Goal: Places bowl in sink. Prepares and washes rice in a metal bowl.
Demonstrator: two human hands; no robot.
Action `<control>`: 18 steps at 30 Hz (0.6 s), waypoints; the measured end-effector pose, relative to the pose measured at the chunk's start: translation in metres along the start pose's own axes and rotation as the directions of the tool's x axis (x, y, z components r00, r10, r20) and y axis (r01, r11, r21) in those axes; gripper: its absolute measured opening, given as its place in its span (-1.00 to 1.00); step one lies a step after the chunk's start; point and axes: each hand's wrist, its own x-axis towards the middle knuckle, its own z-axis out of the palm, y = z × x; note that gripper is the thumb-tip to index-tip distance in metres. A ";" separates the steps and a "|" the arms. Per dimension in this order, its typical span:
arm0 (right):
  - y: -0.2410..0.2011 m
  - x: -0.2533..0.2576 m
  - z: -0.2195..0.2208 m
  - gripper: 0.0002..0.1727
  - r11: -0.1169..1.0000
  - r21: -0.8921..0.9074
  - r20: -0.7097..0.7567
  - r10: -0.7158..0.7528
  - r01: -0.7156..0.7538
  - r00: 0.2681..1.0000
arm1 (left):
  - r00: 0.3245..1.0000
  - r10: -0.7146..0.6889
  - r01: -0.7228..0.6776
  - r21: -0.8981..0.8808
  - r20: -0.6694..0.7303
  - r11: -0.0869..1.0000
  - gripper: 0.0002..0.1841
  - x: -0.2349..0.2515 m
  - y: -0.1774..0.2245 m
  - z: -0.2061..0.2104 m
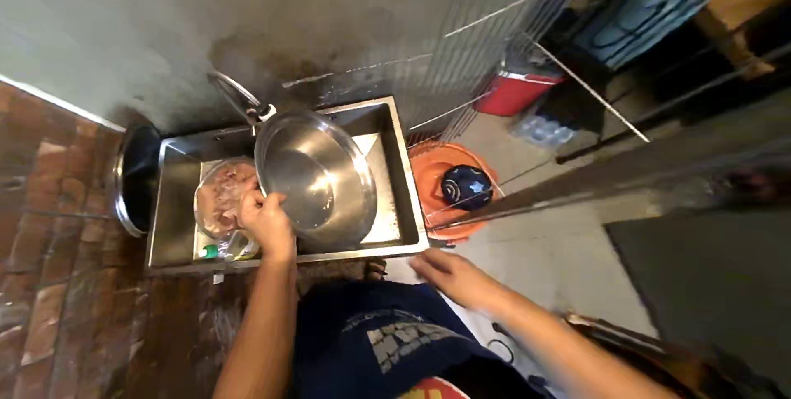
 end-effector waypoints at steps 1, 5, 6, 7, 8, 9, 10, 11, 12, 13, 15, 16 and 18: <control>-0.004 0.042 0.010 -0.29 0.988 0.151 -0.028 0.045 -0.040 0.999 | 0.997 -0.076 0.076 0.003 -0.002 0.997 -0.78 0.006 -0.008 0.010; -0.007 0.147 0.030 -0.28 0.713 0.689 -0.127 0.297 -0.131 0.947 | 0.923 -0.385 0.385 -0.104 0.029 0.917 -0.85 0.040 -0.044 0.035; -0.009 0.158 0.029 -0.41 0.629 0.772 -0.177 0.355 -0.094 0.918 | 0.896 -0.437 0.443 -0.116 0.076 0.889 -0.80 0.046 -0.062 0.040; -0.009 0.167 0.027 -0.49 0.576 0.815 -0.218 0.402 -0.061 0.889 | 0.869 -0.468 0.486 -0.101 0.159 0.868 -0.73 0.051 -0.080 0.044; -0.007 0.177 0.022 -0.54 0.553 0.832 -0.252 0.438 -0.037 0.863 | 0.834 -0.479 0.510 -0.049 0.276 0.859 -0.68 0.058 -0.099 0.045; -0.001 0.183 0.019 -0.58 0.541 0.841 -0.271 0.474 -0.034 0.838 | 0.771 -0.492 0.516 0.056 0.403 0.855 -0.59 0.061 -0.121 0.042; 0.003 0.190 0.016 -0.60 0.539 0.841 -0.281 0.507 -0.045 0.815 | 0.675 -0.511 0.488 0.196 0.533 0.850 -0.45 0.061 -0.140 0.034; 0.003 0.197 0.011 -0.62 0.550 0.833 -0.294 0.534 -0.062 0.792 | 0.572 -0.521 0.411 0.329 0.634 0.850 -0.31 0.061 -0.157 0.027; -0.001 0.206 0.005 -0.64 0.576 0.813 -0.316 0.556 -0.083 0.769 | 0.470 -0.530 0.292 0.442 0.706 0.848 -0.17 0.060 -0.174 0.021; -0.003 0.213 0.000 -0.63 0.605 0.789 -0.335 0.570 -0.107 0.750 | 0.371 -0.548 0.157 0.531 0.750 0.833 -0.02 0.056 -0.189 0.017; -0.007 0.231 -0.005 -0.60 0.654 0.737 -0.345 0.584 -0.174 0.735 | 0.272 -0.562 -0.084 0.601 0.781 0.795 0.20 0.038 -0.216 0.015; -0.008 0.239 -0.005 -0.60 0.669 0.714 -0.339 0.587 -0.206 0.735 | 0.260 -0.562 -0.172 0.610 0.785 0.773 0.19 0.028 -0.224 0.015; -0.013 0.255 0.001 -0.60 0.669 0.708 -0.315 0.585 -0.224 0.748 | 0.228 -0.577 -0.276 0.620 0.784 0.734 -0.20 0.016 -0.228 0.015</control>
